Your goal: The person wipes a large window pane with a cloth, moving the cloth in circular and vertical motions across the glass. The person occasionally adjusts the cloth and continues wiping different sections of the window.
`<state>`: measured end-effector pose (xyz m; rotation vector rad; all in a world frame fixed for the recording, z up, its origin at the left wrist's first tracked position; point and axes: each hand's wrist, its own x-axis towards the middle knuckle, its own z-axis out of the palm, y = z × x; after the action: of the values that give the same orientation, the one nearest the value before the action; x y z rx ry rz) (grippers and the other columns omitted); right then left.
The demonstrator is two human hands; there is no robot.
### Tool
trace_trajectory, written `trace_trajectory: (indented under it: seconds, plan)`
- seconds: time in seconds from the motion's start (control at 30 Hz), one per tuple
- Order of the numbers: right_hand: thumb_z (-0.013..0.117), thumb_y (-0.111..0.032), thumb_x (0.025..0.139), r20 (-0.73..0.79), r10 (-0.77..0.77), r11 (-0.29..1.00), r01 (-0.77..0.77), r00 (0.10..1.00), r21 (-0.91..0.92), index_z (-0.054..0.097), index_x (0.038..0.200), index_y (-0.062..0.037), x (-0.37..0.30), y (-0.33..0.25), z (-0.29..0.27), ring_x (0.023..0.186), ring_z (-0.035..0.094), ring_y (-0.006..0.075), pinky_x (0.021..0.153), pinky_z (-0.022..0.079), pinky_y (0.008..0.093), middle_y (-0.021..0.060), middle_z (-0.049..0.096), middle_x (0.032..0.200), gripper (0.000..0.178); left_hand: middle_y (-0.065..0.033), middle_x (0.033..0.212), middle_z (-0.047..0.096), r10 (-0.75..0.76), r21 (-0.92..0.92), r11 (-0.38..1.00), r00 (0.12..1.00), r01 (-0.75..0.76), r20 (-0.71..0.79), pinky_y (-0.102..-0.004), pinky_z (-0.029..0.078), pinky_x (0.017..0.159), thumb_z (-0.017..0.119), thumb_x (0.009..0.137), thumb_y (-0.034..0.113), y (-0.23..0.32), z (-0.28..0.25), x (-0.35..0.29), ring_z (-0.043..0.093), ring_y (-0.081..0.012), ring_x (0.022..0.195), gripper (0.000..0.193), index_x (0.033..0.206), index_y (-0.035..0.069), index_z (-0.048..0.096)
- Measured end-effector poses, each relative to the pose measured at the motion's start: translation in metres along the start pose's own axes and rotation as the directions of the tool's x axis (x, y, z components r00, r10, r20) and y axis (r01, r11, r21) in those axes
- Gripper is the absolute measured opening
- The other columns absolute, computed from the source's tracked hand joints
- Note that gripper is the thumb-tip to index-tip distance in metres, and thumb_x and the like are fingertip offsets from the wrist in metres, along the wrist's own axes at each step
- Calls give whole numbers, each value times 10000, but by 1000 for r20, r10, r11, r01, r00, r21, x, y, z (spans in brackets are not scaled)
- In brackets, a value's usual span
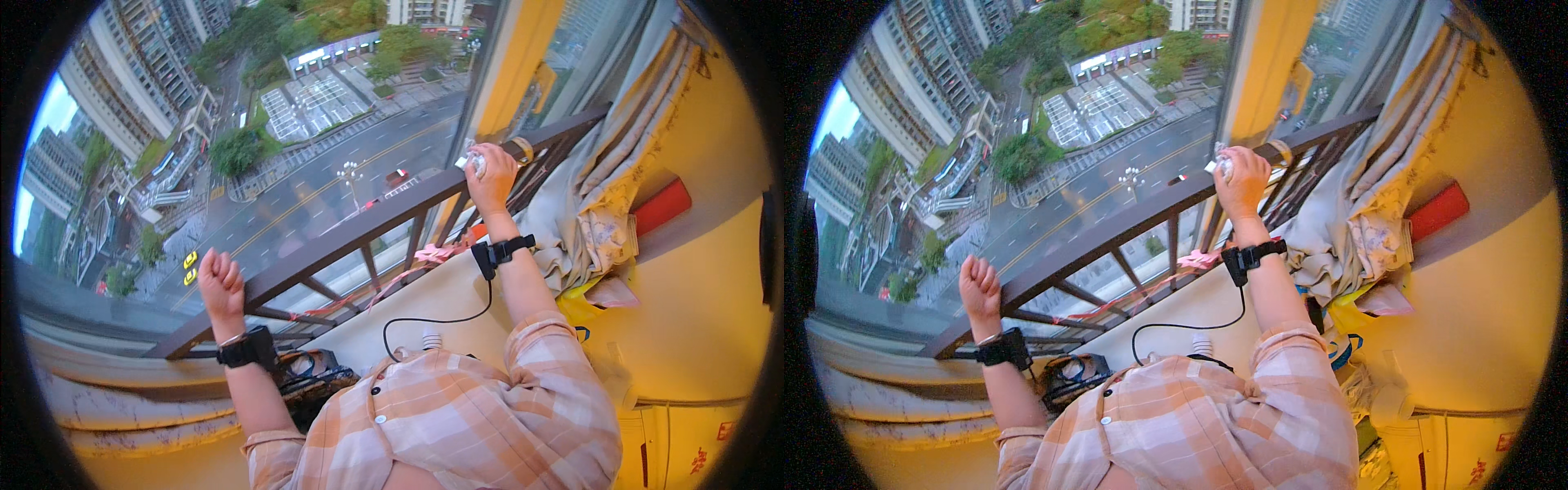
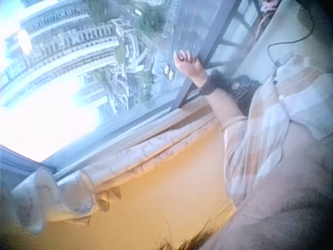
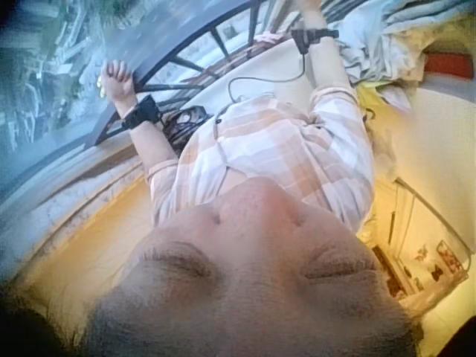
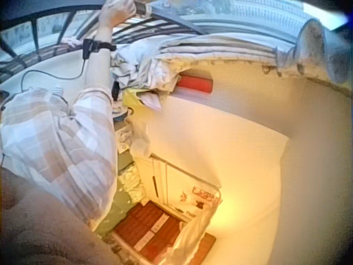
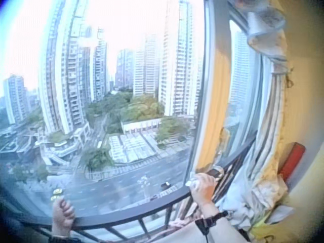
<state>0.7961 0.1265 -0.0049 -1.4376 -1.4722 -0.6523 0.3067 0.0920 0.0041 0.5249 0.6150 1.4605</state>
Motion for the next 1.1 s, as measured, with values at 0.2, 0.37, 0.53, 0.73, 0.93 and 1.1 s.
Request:
trace_trajectory:
  seconds: [0.2, 0.37, 0.53, 0.73, 0.93, 1.1]
  plan:
    - [717, -118, 632, 56, -155, 937, 129, 986, 325, 642, 896, -137, -9, -39, -13, 927, 581, 280, 838, 420, 424, 77, 627, 909, 275, 28, 557, 251, 13, -84, 996, 1000, -11, 24, -214, 167, 333, 401, 1017, 225, 0, -5, 0, 189, -63, 410, 356, 680, 128, 340]
    - [709, -166, 671, 227, -215, 912, 112, 950, 394, 617, 947, -152, -19, -9, -9, 964, 557, 277, 886, 406, 429, 61, 609, 956, 291, 27, 559, 240, 47, -35, 998, 998, -48, -29, -213, 164, 332, 386, 1022, 209, 2, -11, 2, 177, -61, 414, 349, 686, 126, 339]
    - [699, -72, 669, 200, -79, 956, 17, 977, 292, 632, 913, -104, 1, 68, -29, 947, 565, 291, 853, 444, 423, 82, 616, 948, 255, 27, 562, 241, 58, -72, 996, 998, -59, -13, -216, 157, 333, 384, 1024, 213, 4, -13, 3, 178, -65, 416, 355, 685, 120, 333]
    - [671, -58, 683, 10, 19, 941, -21, 1000, 337, 622, 911, -73, 38, 98, -35, 903, 562, 335, 833, 448, 435, 123, 609, 926, 234, 16, 568, 253, 93, -82, 992, 995, -94, -22, -224, 157, 336, 395, 1018, 206, 5, -13, 2, 184, -67, 422, 348, 687, 115, 335]
    - [628, -111, 852, 138, 251, 814, -286, 958, 505, 619, 882, -9, 50, 112, -20, 753, 633, 241, 704, 488, 327, 130, 645, 814, 107, 21, 553, 237, 214, -18, 976, 966, -219, -142, -224, 149, 337, 419, 1003, 195, -5, 12, -4, 177, -66, 417, 348, 675, 120, 330]
    - [641, -231, 851, 335, 181, 821, -329, 925, 466, 613, 805, -29, 43, 81, -11, 623, 635, 276, 607, 492, 369, 128, 636, 678, 209, 25, 556, 237, 221, -50, 972, 969, -228, -113, -225, 149, 349, 434, 995, 197, -38, 51, -2, 182, -68, 420, 348, 671, 128, 330]
